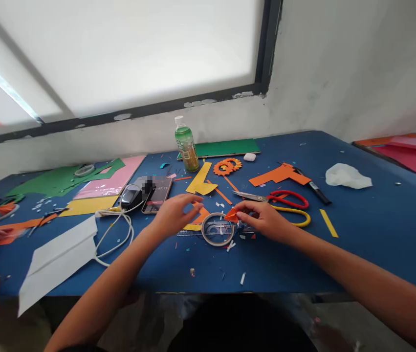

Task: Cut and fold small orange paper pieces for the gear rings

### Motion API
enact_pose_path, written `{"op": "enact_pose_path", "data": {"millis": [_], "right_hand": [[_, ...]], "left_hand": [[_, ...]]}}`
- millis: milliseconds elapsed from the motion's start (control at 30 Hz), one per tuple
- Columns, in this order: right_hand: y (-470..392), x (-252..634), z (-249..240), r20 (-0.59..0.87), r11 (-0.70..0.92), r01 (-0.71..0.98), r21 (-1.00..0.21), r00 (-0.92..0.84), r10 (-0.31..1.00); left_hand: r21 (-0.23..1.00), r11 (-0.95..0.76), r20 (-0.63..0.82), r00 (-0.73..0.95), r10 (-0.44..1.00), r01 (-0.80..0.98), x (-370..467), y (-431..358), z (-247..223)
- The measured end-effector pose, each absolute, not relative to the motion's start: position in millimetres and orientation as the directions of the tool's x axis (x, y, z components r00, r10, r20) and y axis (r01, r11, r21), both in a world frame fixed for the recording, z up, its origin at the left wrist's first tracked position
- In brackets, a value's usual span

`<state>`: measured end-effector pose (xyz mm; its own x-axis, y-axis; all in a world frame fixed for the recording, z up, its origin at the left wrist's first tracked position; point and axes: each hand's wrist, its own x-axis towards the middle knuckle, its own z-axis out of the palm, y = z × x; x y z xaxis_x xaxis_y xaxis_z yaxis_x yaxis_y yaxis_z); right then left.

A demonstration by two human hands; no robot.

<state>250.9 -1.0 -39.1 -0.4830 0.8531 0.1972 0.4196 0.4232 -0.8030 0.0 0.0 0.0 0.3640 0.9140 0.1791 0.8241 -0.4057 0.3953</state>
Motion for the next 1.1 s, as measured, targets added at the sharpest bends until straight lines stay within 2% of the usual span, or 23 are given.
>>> {"op": "enact_pose_path", "data": {"millis": [133,233,400,533,700,1100], "right_hand": [[-4.4,249.6,-39.6,0.239,0.471,0.401,-0.786,-0.506,0.829],[-5.6,249.0,-40.5,0.28,0.503,0.398,-0.767,-0.499,0.82],[-5.4,248.7,-41.1,0.298,0.512,0.382,-0.769,-0.495,0.816],[-6.3,247.5,-40.0,0.287,0.501,0.356,-0.789,-0.507,0.813],[-7.7,248.0,-39.2,0.266,0.474,0.338,-0.813,-0.508,0.819],[-4.2,250.8,-44.0,0.301,0.5,0.372,-0.782,-0.477,0.826]], "left_hand": [[0.44,-0.488,0.114,0.492,0.863,0.754,36.3,-18.3,1.1],[0.547,-0.481,0.089,0.524,0.847,0.685,51.7,-19.8,-2.2],[0.808,-0.313,0.03,0.497,0.867,0.498,55.0,-12.2,-18.2],[0.94,-0.158,-0.003,0.47,0.882,0.302,50.7,-9.5,-30.5],[0.978,-0.08,-0.016,0.447,0.894,0.195,51.0,-9.6,-33.1],[0.958,-0.096,-0.039,0.454,0.89,0.269,52.3,-13.4,-33.2]]}}
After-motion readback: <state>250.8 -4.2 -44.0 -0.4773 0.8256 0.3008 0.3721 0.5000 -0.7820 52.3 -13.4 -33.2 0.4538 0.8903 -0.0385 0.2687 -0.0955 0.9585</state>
